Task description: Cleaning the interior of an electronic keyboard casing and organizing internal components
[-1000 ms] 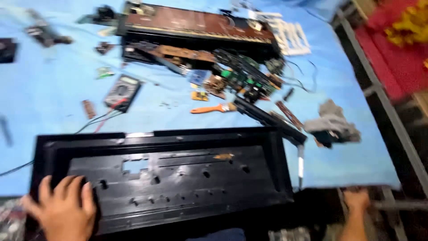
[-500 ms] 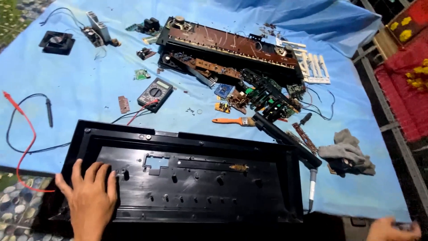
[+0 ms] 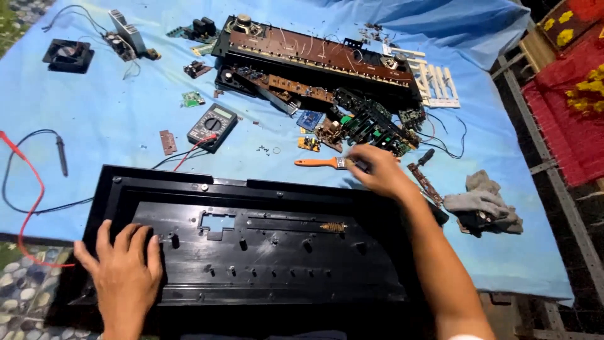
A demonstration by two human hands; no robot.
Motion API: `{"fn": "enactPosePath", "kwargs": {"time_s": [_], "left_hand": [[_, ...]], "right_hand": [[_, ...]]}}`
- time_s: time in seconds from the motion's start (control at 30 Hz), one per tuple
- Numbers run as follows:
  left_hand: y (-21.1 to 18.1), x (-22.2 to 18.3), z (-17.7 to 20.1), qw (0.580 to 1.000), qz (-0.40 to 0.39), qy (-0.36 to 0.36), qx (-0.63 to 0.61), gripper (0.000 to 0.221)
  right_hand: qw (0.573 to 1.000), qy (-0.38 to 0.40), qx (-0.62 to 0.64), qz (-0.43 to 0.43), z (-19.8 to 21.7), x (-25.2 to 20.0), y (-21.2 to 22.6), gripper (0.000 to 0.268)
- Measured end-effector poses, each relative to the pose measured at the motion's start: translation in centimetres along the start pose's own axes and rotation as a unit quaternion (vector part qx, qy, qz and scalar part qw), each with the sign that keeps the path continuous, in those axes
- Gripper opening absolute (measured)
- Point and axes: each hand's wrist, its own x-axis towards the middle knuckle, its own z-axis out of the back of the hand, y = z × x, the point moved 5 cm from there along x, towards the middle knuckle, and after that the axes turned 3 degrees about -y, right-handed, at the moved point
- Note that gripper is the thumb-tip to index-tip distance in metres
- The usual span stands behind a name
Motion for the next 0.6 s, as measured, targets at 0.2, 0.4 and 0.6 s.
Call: {"fn": "enactPosePath", "kwargs": {"time_s": [0.2, 0.4, 0.6], "left_hand": [[0.5, -0.1, 0.0, 0.999, 0.003, 0.024, -0.021, 0.026], [0.5, 0.1, 0.4, 0.999, 0.01, 0.024, -0.043, 0.026], [0.3, -0.4, 0.3, 0.999, 0.006, 0.021, -0.037, 0.028]], "right_hand": [[0.977, 0.149, -0.143, 0.059, -10.5, 8.9, -1.5, 0.059], [0.971, 0.131, -0.147, 0.138, -13.3, 10.4, -2.1, 0.017], [0.992, 0.089, -0.064, 0.07, -8.7, 7.6, 0.3, 0.018]]}}
